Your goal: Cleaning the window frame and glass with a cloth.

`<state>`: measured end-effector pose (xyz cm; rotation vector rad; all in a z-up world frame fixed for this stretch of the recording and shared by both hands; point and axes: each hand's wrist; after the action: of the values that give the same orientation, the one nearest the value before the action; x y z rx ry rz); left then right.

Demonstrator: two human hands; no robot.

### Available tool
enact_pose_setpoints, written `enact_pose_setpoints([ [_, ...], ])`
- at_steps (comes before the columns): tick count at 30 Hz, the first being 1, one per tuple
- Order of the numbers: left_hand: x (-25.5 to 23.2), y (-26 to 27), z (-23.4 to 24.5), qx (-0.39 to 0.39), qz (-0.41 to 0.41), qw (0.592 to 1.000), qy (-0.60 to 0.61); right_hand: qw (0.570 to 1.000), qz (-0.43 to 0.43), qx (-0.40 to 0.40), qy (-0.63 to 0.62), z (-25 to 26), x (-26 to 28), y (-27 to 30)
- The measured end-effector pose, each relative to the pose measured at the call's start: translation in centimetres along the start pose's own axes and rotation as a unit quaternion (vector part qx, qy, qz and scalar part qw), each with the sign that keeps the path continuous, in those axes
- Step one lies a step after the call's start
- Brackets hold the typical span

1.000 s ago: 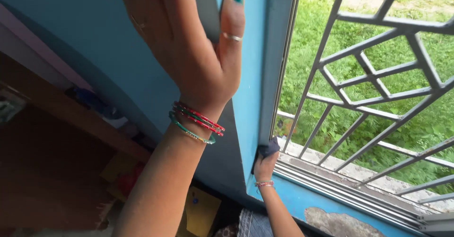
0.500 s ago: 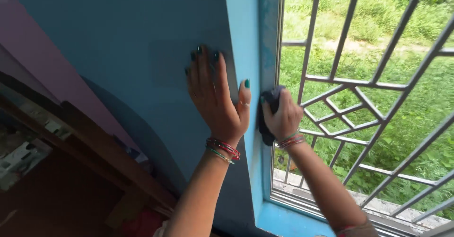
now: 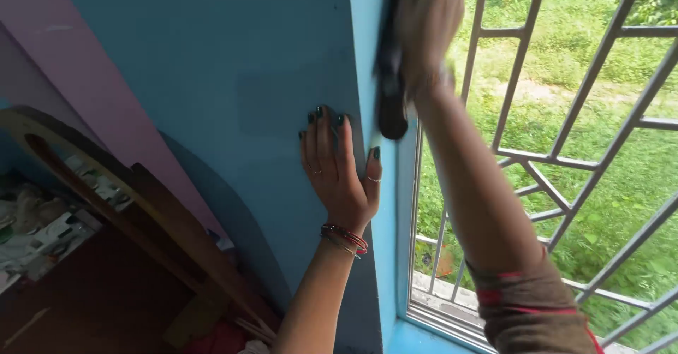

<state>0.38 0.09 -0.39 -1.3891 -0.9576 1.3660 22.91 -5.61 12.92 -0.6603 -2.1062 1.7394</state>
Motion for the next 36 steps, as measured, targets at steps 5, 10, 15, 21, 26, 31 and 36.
enact_pose_setpoints([
  [5,-0.3,-0.3,0.4,0.006,0.008,1.000,0.003,0.995,-0.065,0.068,0.022,6.2,3.6,12.0],
  [10,-0.2,-0.3,0.2,0.006,0.006,1.000,0.007,0.983,-0.113,0.144,-0.012,10.2,4.2,24.4],
  [15,-0.2,-0.2,0.3,0.003,0.002,1.000,0.004,0.995,-0.014,0.103,0.010,8.0,3.3,18.8],
  [21,0.0,-0.1,0.1,0.014,0.005,1.000,0.007,0.998,0.017,0.043,-0.036,0.5,0.5,-1.0],
  [26,0.2,-0.2,-0.1,-0.013,-0.001,1.000,-0.015,0.978,0.029,0.190,0.085,-4.0,-2.1,-5.0],
  [31,-0.6,-0.2,0.5,0.010,0.017,1.000,-0.007,0.999,0.014,0.010,-0.031,2.1,2.4,0.7],
  [36,-2.7,0.1,0.1,0.000,0.045,0.999,0.004,0.994,-0.038,0.104,-0.001,6.2,3.9,11.6],
])
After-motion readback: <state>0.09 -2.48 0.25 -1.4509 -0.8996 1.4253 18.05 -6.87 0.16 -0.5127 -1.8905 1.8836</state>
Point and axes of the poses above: each hand's wrist, its own y-axis away from the middle knuckle, its own z-axis out of the back of the hand, x = y × z, and after that the axes turned 10 degrees about z, right-handed
